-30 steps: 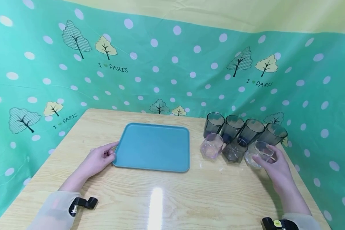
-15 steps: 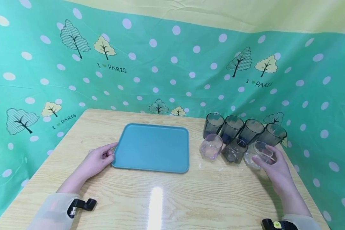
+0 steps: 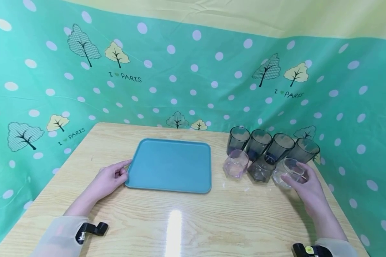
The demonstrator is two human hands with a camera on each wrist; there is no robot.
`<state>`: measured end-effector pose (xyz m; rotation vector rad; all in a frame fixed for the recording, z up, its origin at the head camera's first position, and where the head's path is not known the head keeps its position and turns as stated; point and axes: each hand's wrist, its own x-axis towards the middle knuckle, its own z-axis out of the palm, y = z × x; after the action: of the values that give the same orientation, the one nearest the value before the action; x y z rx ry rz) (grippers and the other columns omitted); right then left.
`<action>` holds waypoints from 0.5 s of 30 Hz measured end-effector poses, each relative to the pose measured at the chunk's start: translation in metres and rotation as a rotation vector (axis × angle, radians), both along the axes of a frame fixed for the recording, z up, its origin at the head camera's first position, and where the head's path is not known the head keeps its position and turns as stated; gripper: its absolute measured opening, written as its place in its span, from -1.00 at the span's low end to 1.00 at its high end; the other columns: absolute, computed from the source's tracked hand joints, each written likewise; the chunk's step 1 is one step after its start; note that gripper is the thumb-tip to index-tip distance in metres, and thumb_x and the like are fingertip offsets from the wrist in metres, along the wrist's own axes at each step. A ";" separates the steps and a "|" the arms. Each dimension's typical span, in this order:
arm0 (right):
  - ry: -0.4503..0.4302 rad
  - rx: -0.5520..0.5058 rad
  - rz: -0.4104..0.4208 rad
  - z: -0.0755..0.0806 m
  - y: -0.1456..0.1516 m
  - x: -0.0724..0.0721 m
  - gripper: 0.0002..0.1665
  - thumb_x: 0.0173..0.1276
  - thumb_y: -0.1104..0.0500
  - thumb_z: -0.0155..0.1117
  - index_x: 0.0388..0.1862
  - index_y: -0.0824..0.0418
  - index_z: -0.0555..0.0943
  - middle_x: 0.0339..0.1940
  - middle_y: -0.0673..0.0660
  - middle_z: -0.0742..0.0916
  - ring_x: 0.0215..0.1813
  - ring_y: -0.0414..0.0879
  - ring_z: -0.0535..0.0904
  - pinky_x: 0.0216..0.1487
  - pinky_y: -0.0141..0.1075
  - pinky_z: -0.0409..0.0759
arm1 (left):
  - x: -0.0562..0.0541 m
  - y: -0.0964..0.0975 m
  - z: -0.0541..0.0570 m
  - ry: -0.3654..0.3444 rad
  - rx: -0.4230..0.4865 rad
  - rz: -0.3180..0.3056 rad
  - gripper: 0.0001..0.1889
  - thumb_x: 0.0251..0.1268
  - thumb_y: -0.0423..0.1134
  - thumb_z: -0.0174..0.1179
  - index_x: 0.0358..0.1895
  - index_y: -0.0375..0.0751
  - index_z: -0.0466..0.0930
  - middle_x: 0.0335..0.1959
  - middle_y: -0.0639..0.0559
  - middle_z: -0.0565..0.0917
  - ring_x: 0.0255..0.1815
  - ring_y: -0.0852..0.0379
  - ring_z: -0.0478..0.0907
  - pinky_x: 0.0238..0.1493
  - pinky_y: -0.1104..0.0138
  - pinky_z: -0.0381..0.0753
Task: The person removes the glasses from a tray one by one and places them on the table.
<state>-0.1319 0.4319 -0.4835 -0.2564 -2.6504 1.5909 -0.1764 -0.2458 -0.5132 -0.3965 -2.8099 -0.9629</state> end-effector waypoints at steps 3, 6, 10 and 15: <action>0.004 -0.004 0.000 0.000 0.000 -0.001 0.19 0.64 0.08 0.41 0.87 0.24 -0.20 0.33 -0.25 0.49 0.20 -0.45 0.45 0.03 -0.66 0.50 | -0.002 0.000 0.001 0.010 -0.008 0.001 -0.45 0.42 -0.39 0.28 0.48 -0.34 0.62 -0.45 0.25 0.54 -0.52 0.28 0.36 -0.04 0.06 0.50; -0.015 0.020 -0.008 0.002 -0.002 0.001 0.21 0.65 0.03 0.40 0.89 0.15 -0.23 0.51 0.07 0.47 0.46 -0.09 0.44 0.15 -0.61 0.47 | -0.003 -0.001 0.002 0.014 -0.009 -0.007 -0.44 0.42 -0.39 0.30 0.48 -0.34 0.62 -0.44 0.22 0.56 -0.49 0.24 0.40 -0.08 0.08 0.49; -0.059 0.052 -0.043 0.016 -0.007 0.004 0.28 0.64 -0.14 0.38 0.89 -0.03 -0.34 0.81 0.41 0.03 0.73 0.49 0.02 0.64 -0.02 0.29 | -0.002 -0.001 0.005 0.004 0.013 -0.017 -0.44 0.47 -0.36 0.36 0.50 -0.38 0.58 -0.25 0.05 0.66 -0.26 0.09 0.53 -0.02 0.03 0.52; 0.007 0.177 -0.080 0.042 -0.018 0.006 0.30 0.61 -0.21 0.39 0.89 0.00 -0.30 0.82 0.44 -0.13 0.65 0.73 -0.04 0.45 0.61 0.09 | 0.001 0.003 0.014 -0.036 0.042 0.016 -0.36 0.61 -0.17 0.34 0.60 -0.37 0.45 0.23 -0.31 0.63 0.24 -0.31 0.55 0.28 -0.25 0.50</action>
<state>-0.1258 0.4137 -0.4411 -0.3429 -2.7165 1.3218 -0.1750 -0.2428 -0.4996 -0.3544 -2.8148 -1.0346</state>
